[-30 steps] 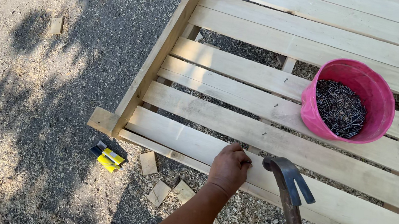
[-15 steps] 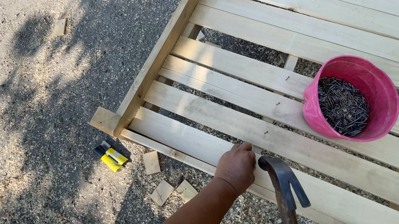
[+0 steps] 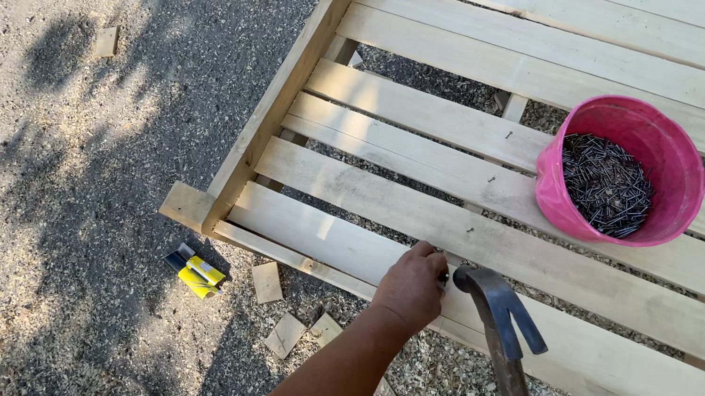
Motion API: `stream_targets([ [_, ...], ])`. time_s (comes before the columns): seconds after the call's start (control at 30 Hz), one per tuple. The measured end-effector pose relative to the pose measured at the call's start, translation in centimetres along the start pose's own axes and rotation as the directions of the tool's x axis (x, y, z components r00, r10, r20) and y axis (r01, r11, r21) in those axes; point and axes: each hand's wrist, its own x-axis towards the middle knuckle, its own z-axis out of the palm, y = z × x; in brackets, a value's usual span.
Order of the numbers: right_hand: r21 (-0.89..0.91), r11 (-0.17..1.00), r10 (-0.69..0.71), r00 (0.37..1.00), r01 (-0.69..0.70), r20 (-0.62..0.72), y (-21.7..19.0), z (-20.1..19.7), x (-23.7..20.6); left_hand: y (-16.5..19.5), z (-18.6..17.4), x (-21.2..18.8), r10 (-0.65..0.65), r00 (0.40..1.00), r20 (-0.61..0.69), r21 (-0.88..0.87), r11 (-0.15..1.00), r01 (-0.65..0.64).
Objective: The person hammers nails into a wooden slat frame laid on the ground. They repeatedly take nails from a pink bucket, position a nail on a slat, and drive it in with a claw hammer, working along the frame.
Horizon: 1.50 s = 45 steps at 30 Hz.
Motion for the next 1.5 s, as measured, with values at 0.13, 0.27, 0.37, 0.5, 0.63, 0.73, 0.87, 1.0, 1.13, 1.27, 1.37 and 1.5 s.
stream_targets([
  [0.13, 0.057, 0.997, -0.052, 0.998, 0.055, -0.043, -2.0, -0.6, -2.0, -1.3, -1.1, 1.6, -0.192, 0.981, 0.003, 0.065, 0.979, 0.192],
  [0.27, 0.216, 0.971, -0.094, 0.994, 0.105, -0.057, -4.1, -1.5, -3.5, -1.1, -0.8, 2.9, -0.359, 0.933, -0.005, 0.021, 0.933, 0.360],
  [0.37, 0.193, 0.973, -0.121, 0.992, 0.128, -0.048, -4.9, -2.0, -3.7, -0.3, -1.4, 3.1, -0.408, 0.912, 0.043, 0.014, 0.913, 0.407],
  [0.5, 0.223, 0.972, -0.067, 0.997, 0.072, -0.030, -4.0, -1.5, -2.6, 1.7, -3.3, 2.5, -0.479, 0.867, 0.138, 0.034, 0.877, 0.479],
  [0.63, 0.156, 0.988, -0.005, 1.000, 0.005, 0.001, -1.0, -1.2, -0.6, 3.6, -3.7, 1.1, -0.373, 0.923, 0.097, 0.092, 0.926, 0.365],
  [0.73, 0.104, 0.994, 0.041, 0.998, -0.046, 0.047, 0.5, -0.5, 0.7, 4.0, -2.7, 0.6, -0.321, 0.947, 0.001, 0.123, 0.940, 0.318],
  [0.87, -0.139, 0.987, 0.084, 0.996, -0.081, 0.017, 0.3, 0.6, 1.0, 3.8, -1.3, 1.6, -0.304, 0.953, -0.011, 0.190, 0.935, 0.301],
  [1.0, -0.197, 0.979, 0.055, 0.998, -0.058, -0.019, -0.3, 1.4, 0.8, 3.1, -1.1, 2.6, -0.393, 0.920, -0.012, 0.057, 0.918, 0.393],
  [1.13, -0.258, 0.964, 0.059, 0.998, -0.062, -0.018, -0.8, 1.5, 0.9, 1.5, -1.5, 1.8, -0.271, 0.940, -0.209, -0.223, 0.949, 0.224],
  [1.27, -0.269, 0.962, 0.046, 0.999, -0.045, 0.001, -0.6, 1.5, 0.8, -0.1, -0.7, 0.1, -0.177, 0.979, -0.106, -0.451, 0.885, 0.111],
  [1.37, -0.227, 0.973, 0.041, 0.999, -0.038, 0.006, -0.5, 1.5, 0.9, -0.7, 0.2, -0.5, -0.103, 0.980, -0.169, -0.434, 0.901, 0.020],
  [1.5, -0.232, 0.973, 0.021, 0.999, -0.009, 0.048, -0.3, 1.4, 1.1, -0.4, 0.7, -0.6, -0.057, 0.983, -0.173, -0.336, 0.942, -0.004],
])
